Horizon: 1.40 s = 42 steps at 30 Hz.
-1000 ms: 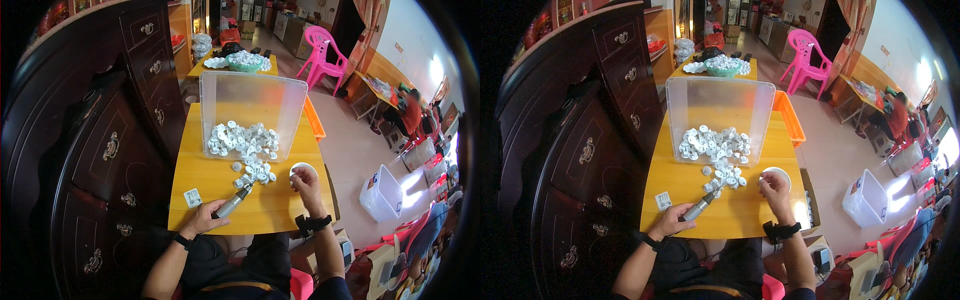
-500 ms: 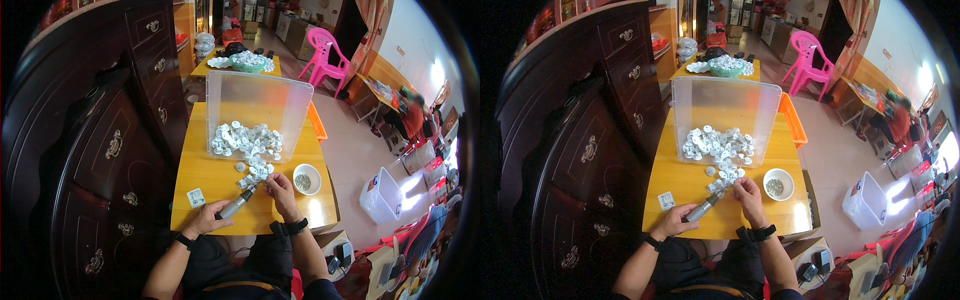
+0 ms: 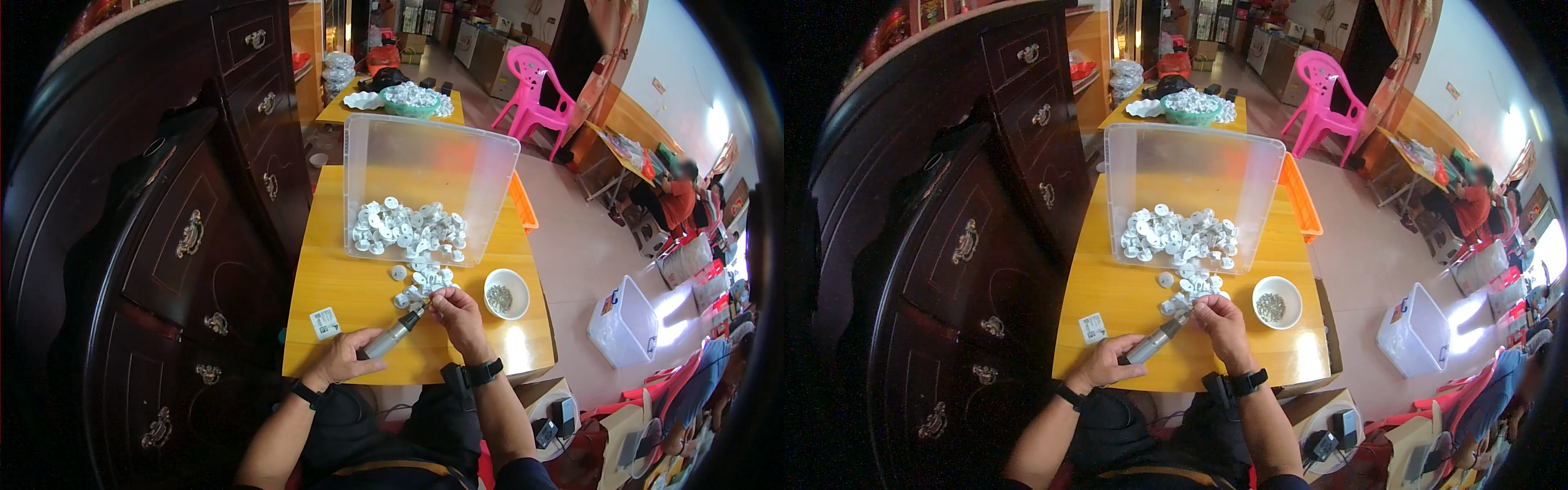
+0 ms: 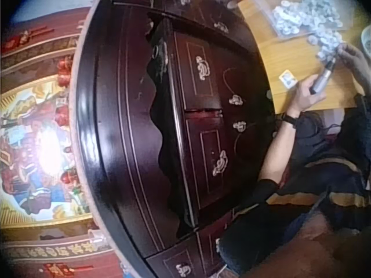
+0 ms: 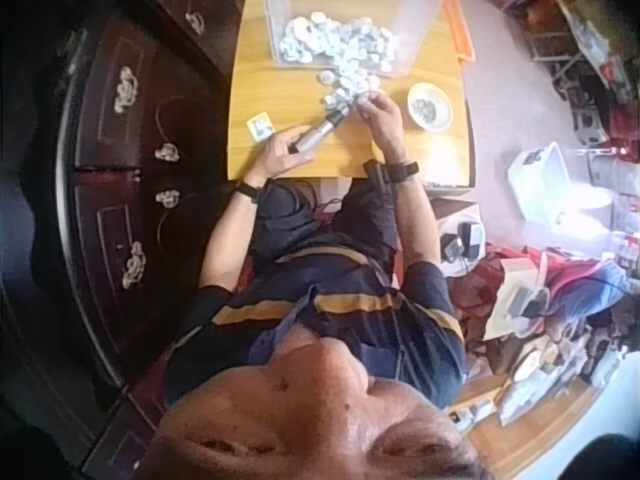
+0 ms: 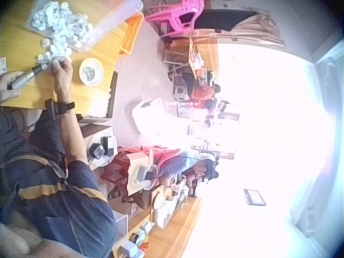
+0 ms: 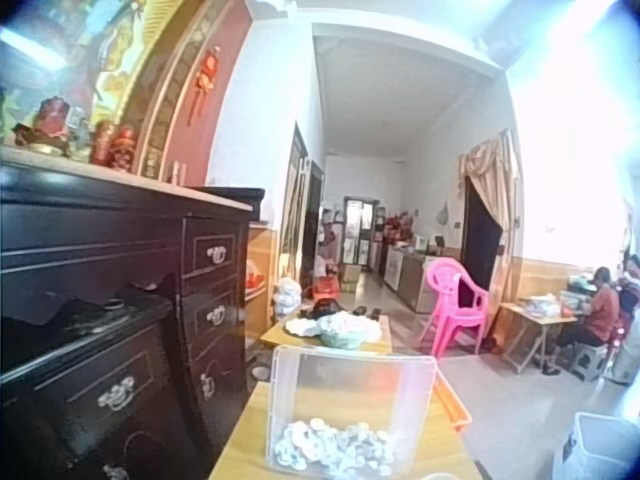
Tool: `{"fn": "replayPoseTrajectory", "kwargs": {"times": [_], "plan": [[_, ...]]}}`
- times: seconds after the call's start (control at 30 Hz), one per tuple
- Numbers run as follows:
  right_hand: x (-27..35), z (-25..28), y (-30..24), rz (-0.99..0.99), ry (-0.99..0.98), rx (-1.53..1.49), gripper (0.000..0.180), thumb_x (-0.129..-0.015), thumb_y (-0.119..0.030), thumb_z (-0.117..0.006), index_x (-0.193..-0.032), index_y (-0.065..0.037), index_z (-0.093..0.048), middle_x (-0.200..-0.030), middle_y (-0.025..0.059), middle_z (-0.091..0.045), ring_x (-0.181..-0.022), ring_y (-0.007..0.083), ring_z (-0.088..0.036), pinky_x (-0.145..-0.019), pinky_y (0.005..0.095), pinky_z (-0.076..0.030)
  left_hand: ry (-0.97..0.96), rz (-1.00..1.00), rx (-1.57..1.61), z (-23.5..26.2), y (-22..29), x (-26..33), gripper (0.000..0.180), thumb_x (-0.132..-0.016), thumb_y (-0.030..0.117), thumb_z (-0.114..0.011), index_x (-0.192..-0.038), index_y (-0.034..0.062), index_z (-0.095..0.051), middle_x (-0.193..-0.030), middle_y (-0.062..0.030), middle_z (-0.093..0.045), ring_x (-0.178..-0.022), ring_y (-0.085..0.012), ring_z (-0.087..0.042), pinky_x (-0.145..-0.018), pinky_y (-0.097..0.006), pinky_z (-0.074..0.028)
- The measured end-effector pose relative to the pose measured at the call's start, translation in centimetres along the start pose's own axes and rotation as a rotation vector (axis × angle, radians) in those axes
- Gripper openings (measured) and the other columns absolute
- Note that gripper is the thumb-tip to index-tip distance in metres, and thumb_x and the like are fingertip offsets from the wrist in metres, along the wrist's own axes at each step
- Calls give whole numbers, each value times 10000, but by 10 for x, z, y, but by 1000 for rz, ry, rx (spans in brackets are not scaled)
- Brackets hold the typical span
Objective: Assembling small white plastic components using a handheld electronic screwdriver.
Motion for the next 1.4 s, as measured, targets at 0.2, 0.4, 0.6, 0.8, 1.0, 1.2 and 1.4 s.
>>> {"fn": "replayPoseTrajectory", "kwargs": {"times": [0.2,0.4,0.6,0.8,1.0,1.2,1.4], "plan": [[2,-13,-11,-2,39,-41,45,-943,-61,-652,-986,-67,-640,-853,-10,-648,-724,88,-590,-685,222,-490,6,-5,-5,1,7,1,621,-810,225,-833,-1306,-38,-568,-1066,-55,-647,-955,-114,-611,-874,-269,-495],[-2,-10,-22,-87,3,54,70,-931,-40,-651,-995,-64,-639,-858,-16,-649,-715,81,-585,-670,216,-485,-8,6,-19,2,11,2,615,-814,239,-828,-1308,-25,-573,-1026,-36,-633,-916,-105,-597,-836,-263,-495],[-9,1,-18,-51,-106,65,109,-920,-55,-684,-1021,-77,-647,-917,-3,-668,-793,84,-618,-715,222,-511,-34,18,-45,5,8,2,630,-835,222,-811,-1340,-37,-538,-1048,-16,-608,-942,-99,-583,-873,-261,-475],[-5,-6,-22,-57,-92,60,158,-936,-74,-678,-1091,-64,-646,-957,9,-682,-806,94,-617,-734,227,-513,-53,13,12,4,6,2,640,-842,233,-806,-1346,-47,-528,-1060,-20,-609,-957,-102,-586,-880,-260,-473],[4,-19,-26,36,-56,197,196,-951,-105,-671,-1130,-42,-625,-974,3,-685,-811,95,-620,-732,233,-506,-8,5,76,5,12,3,640,-848,241,-801,-1347,-50,-524,-1052,-11,-608,-942,-95,-581,-853,-242,-472],[13,-22,-6,358,55,1070,183,-899,-105,-700,-1059,-46,-634,-865,59,-670,-717,140,-635,-639,286,-517,-5,2,91,6,8,2,634,-848,223,-796,-1348,-53,-521,-1051,-9,-609,-932,-87,-575,-845,-237,-471],[10,-48,-3,388,135,1346,254,-818,-180,-708,-1039,-91,-620,-950,159,-648,-805,374,-664,-664,457,-528,26,-6,99,5,8,2,623,-835,260,-802,-1312,-46,-544,-1043,-16,-606,-936,-90,-567,-849,-249,-480]]}}
Point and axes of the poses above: each hand's wrist, its own x-axis away from the middle knuckle, its own z-axis out of the back of the hand, y = z × x, the point moved 2 cm from there along -x, towards the middle knuckle
